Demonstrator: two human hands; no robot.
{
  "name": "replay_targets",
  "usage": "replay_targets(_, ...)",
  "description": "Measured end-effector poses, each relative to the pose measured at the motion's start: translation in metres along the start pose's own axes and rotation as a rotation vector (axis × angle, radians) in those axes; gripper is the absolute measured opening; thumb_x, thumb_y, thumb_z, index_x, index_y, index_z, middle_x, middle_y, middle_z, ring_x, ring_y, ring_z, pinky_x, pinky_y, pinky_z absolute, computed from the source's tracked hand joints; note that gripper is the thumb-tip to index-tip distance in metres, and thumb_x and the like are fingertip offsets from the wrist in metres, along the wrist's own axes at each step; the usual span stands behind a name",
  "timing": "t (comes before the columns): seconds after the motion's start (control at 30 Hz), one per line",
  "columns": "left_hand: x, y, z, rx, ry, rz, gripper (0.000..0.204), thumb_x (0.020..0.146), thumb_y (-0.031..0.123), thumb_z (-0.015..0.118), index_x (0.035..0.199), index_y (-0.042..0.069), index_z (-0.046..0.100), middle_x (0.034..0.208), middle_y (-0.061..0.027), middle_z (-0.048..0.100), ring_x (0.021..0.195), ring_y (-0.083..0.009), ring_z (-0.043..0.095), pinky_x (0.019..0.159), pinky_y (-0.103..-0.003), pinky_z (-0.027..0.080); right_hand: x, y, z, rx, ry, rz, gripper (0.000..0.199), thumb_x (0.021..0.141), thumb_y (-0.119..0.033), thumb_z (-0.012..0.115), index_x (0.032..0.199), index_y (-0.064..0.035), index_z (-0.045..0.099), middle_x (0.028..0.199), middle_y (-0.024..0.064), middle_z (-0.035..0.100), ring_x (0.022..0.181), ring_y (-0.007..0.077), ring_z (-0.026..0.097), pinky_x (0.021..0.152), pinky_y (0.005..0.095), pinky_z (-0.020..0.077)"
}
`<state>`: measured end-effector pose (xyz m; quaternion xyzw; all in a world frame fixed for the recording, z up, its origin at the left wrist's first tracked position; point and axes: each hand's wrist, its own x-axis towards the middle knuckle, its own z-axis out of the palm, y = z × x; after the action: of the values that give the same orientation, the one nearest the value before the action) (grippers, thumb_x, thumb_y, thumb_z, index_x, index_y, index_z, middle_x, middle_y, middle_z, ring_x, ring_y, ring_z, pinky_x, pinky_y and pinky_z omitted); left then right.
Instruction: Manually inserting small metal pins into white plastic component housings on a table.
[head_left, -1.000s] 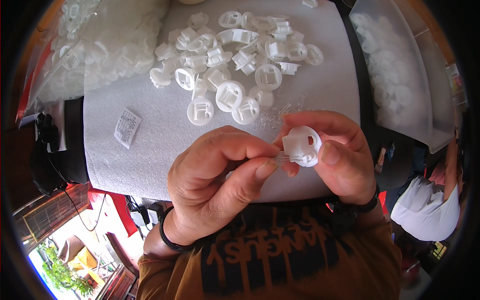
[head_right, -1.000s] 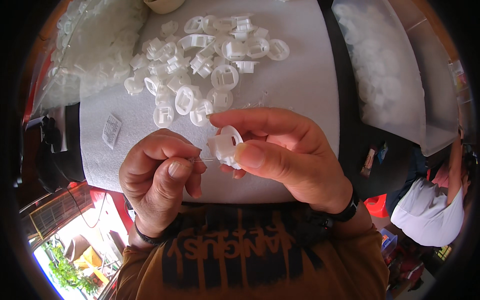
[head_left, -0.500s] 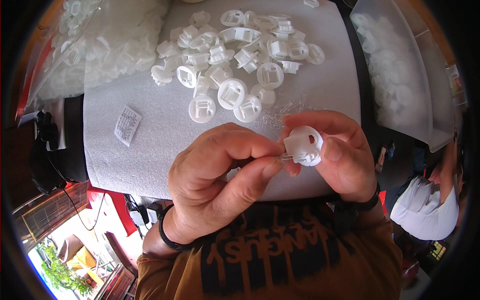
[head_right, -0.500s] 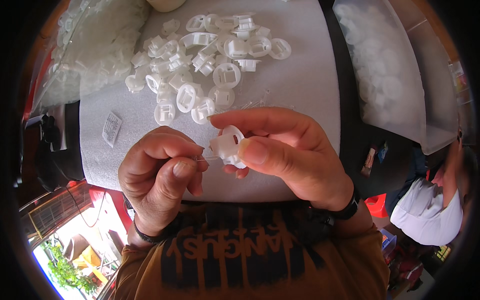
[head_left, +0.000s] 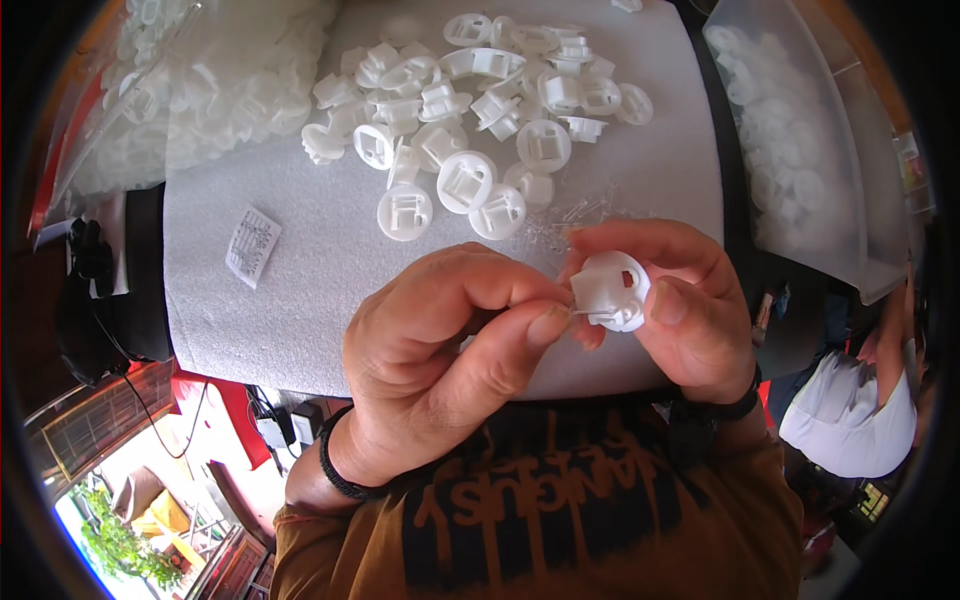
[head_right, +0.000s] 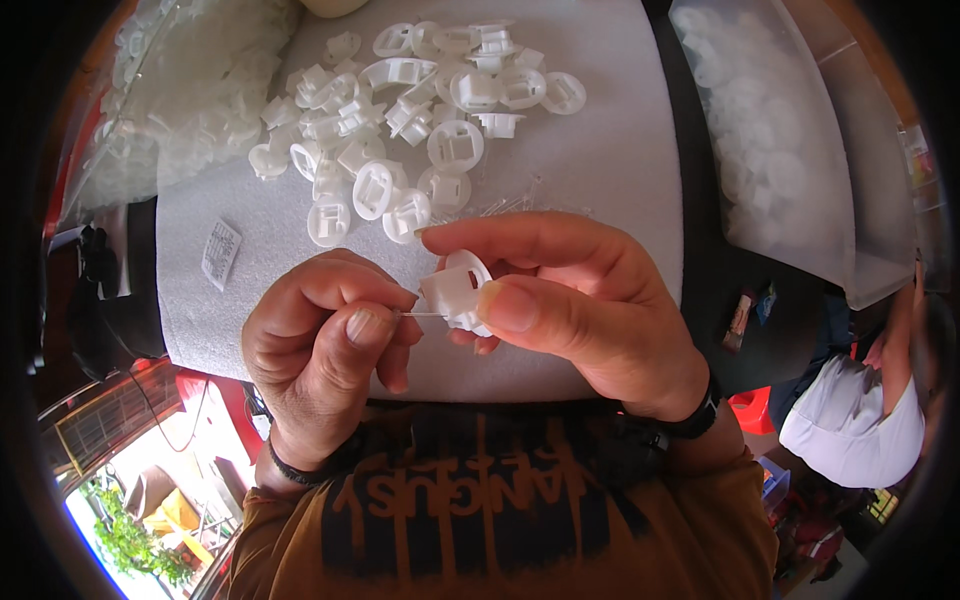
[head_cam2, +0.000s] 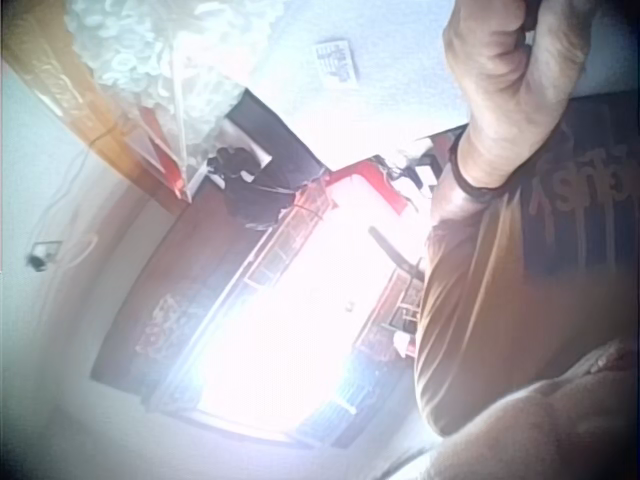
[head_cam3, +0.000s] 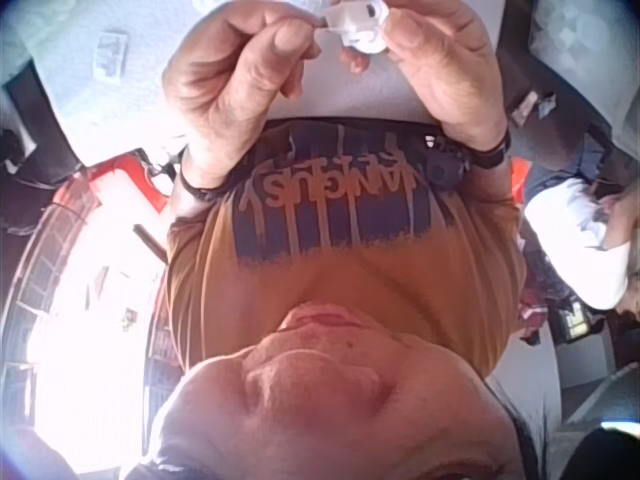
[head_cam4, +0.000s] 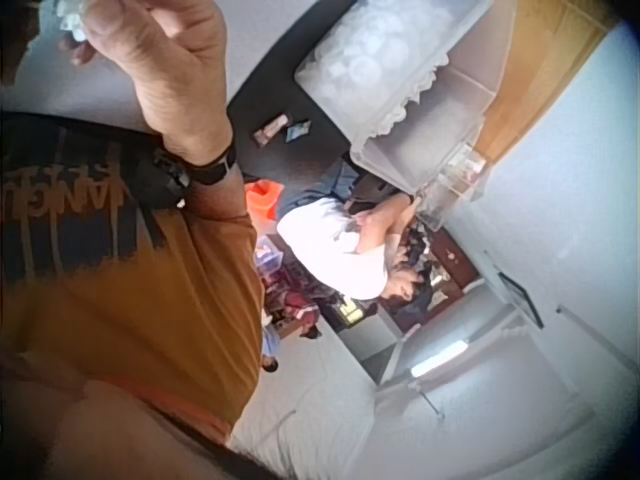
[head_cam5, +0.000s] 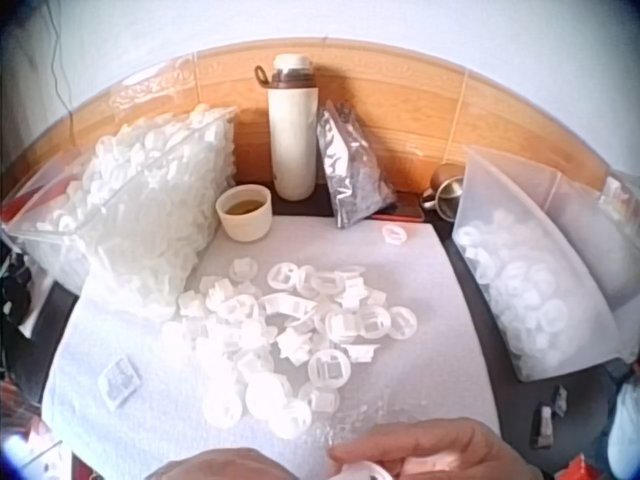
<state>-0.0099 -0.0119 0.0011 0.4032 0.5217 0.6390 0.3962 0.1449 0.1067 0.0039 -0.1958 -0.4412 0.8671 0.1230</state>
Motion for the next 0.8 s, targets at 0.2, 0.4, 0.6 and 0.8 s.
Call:
replay_targets(0.2,-0.0015,-0.0013,0.0011,-0.048,0.037,-0.039,0.020,0.088,0.017,0.057,0.087,-0.004,0.057,0.073,-0.0104,0.057,0.048,-0.0087,0.049,0.042,-0.019,0.039,0.0005,0.0002,0.0004,0.000,0.001,0.003,0.041,0.086,-0.025,0.060,0.120,-0.0027,0.053,0.095,0.0032,0.060,0.086,0.0099,0.054,0.079,0.0258,0.0452)
replay_targets(0.4,-0.0016,-0.0005,-0.0008,-0.009,0.023,-0.057,0.021,0.088,0.017,0.057,0.085,-0.003,0.058,0.071,-0.0092,0.057,0.048,-0.0079,0.049,0.042,-0.019,0.038,0.0021,0.0034,-0.0001,-0.042,0.000,-0.101,0.040,0.085,-0.018,0.061,0.120,0.0006,0.052,0.094,0.0046,0.060,0.087,0.0112,0.055,0.079,0.0263,0.0434)
replay_targets(0.6,-0.0028,0.0003,-0.0011,0.023,0.033,-0.110,0.022,0.088,0.018,0.057,0.084,-0.003,0.059,0.069,-0.0073,0.056,0.048,-0.0069,0.048,0.042,-0.018,0.037,0.0049,0.0089,-0.0003,-0.228,0.030,-0.264,0.052,0.083,-0.031,0.062,0.121,0.0020,0.049,0.106,0.0164,0.056,0.081,0.0191,0.056,0.070,0.0309,0.0467)
replay_targets(0.8,-0.0029,0.0028,-0.0009,0.034,0.034,-0.147,0.021,0.087,0.018,0.059,0.082,-0.003,0.059,0.068,-0.0064,0.056,0.048,-0.0060,0.047,0.041,-0.018,0.037,0.0039,0.0051,-0.0071,-0.467,-0.045,-0.410,0.047,0.083,-0.021,0.061,0.121,0.0031,0.048,0.115,0.0170,0.047,0.101,0.0241,0.052,0.078,0.0332,0.0466)
